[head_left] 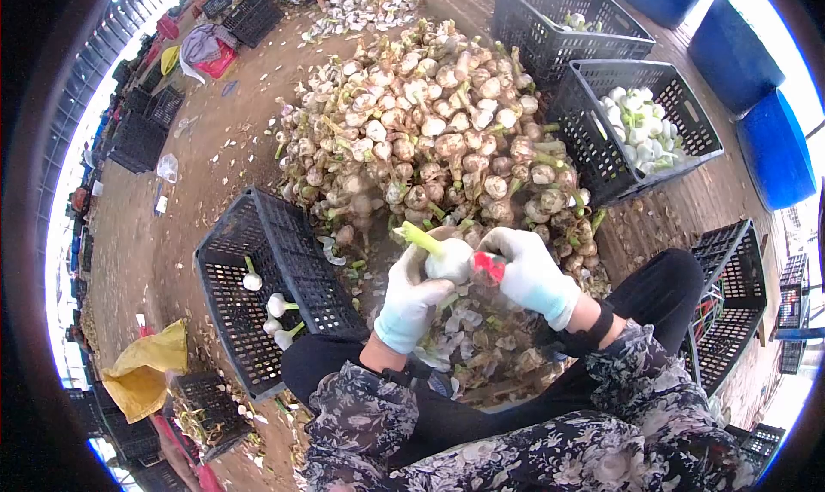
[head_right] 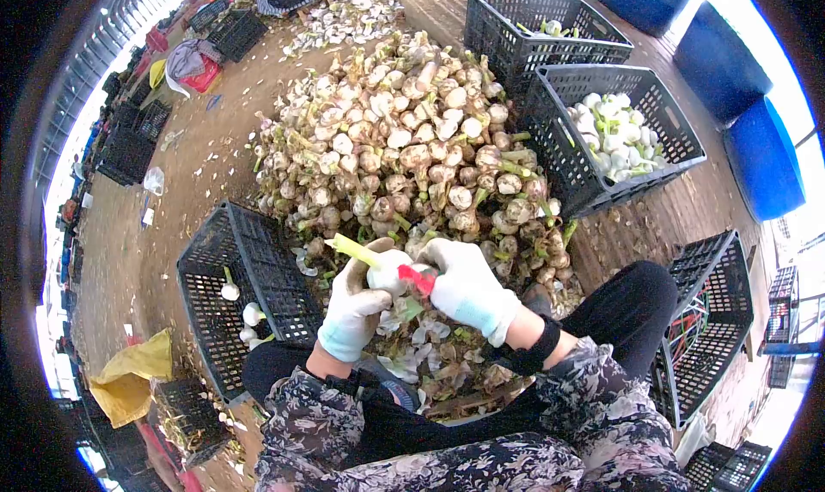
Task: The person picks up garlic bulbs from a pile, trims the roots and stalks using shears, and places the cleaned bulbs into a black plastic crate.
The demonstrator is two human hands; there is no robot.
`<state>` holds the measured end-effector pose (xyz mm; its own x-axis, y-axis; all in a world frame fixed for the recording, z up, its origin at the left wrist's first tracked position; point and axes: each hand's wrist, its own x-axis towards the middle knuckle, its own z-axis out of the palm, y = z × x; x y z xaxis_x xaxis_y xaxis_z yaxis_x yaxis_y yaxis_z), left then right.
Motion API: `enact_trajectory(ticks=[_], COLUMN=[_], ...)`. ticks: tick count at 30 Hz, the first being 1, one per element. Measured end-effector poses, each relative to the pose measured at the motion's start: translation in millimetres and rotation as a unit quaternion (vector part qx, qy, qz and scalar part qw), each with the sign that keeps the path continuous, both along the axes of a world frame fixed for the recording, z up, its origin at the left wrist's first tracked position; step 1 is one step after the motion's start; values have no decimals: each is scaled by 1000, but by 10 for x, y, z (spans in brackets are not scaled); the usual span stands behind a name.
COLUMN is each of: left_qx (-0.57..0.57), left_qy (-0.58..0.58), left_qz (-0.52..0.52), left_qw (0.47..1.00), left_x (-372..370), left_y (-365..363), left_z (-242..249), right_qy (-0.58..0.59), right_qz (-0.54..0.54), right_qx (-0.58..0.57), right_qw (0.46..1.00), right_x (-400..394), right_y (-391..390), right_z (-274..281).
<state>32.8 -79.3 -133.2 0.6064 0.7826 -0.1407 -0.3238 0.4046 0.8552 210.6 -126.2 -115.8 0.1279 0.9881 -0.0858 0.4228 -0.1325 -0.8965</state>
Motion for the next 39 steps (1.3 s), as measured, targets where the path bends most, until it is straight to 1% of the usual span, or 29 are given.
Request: enact_trajectory(ticks=[2,4,5,6,7,8,10,11,12,14,15,16,18,20,21,22,24,25,26,27,28,30,31,32,33,34,36,38,39], left_qx=[-62,-68,-81,-82,-83,-82,-73,-78,-82,-86,-102,-117,-104,-94,-95,-97,-90,-86,-83,-90,-92,-83,-82,-71,-60,-60,-63,-77,-89], left_qy=[-38,-62,-84,-83,-83,-83,-82,-86,-89,-82,-89,-98,-101,-102,-98,-95,-98,-106,-114,-113,-113,-65,-64,-53,-43,-43,-24,-20,-18], left_qz=[-1,-3,-4,-4,-4,-4,-1,-5,-8,1,-5,-12,-9,-9,-9,-8,-11,-11,-12,9,9,44,42,49,57,58,23,11,-2], left_qw=[997,996,993,993,993,993,994,993,993,993,991,988,989,990,991,991,991,991,990,989,989,993,994,995,996,996,997,997,996], left_x=[9,23,18,10,9,18,52,49,39,12,-5,-3,19,43,70,82,33,5,-11,-9,10,53,61,64,63,51,-5,-38,-39], left_y=[11,28,16,10,20,33,29,22,18,1,2,23,39,13,9,3,15,37,47,40,23,-6,-3,-6,-8,0,16,32,33], left_z=[8,22,18,15,16,17,-25,-34,-35,7,30,44,16,-5,-3,-3,-30,-46,-53,-51,-27,19,19,14,9,8,1,-13,-13], right_qy=[-1,121,154,244,345,441,371,285,286,327,330,288,339,368,415,291,433,433,367,299,299,389,296,297,129,-44,-54,-41,-23], right_qz=[6,9,-5,-30,-44,-58,-8,1,2,-19,-86,-80,-37,1,-5,-4,-24,-21,-19,-18,-19,-67,-72,-73,-58,-40,-24,47,47], right_qx=[-17,49,-15,-34,-77,-118,-32,17,19,-64,-94,32,21,-70,-129,-76,-108,-107,-60,-13,-15,-76,-99,-98,-7,84,69,66,2], right_qw=[1000,991,988,969,934,888,928,958,958,943,935,954,940,927,901,954,895,895,928,954,954,916,947,947,990,995,996,996,999], right_x=[50,90,113,142,120,88,4,-43,-19,53,77,93,151,75,29,-31,15,41,68,79,66,4,-35,-53,-72,-95,-118,-91,-60], right_y=[5,5,-17,-13,-44,-70,-61,-72,-79,-96,-48,-9,-71,-88,-31,7,-30,-31,-50,-71,-78,-76,-69,-67,-71,-64,-68,-68,-43], right_z=[-89,-159,-66,-129,29,192,2,-35,-42,-90,-113,-140,-123,148,103,35,47,26,-14,-42,-42,7,81,66,34,32,102,113,161])
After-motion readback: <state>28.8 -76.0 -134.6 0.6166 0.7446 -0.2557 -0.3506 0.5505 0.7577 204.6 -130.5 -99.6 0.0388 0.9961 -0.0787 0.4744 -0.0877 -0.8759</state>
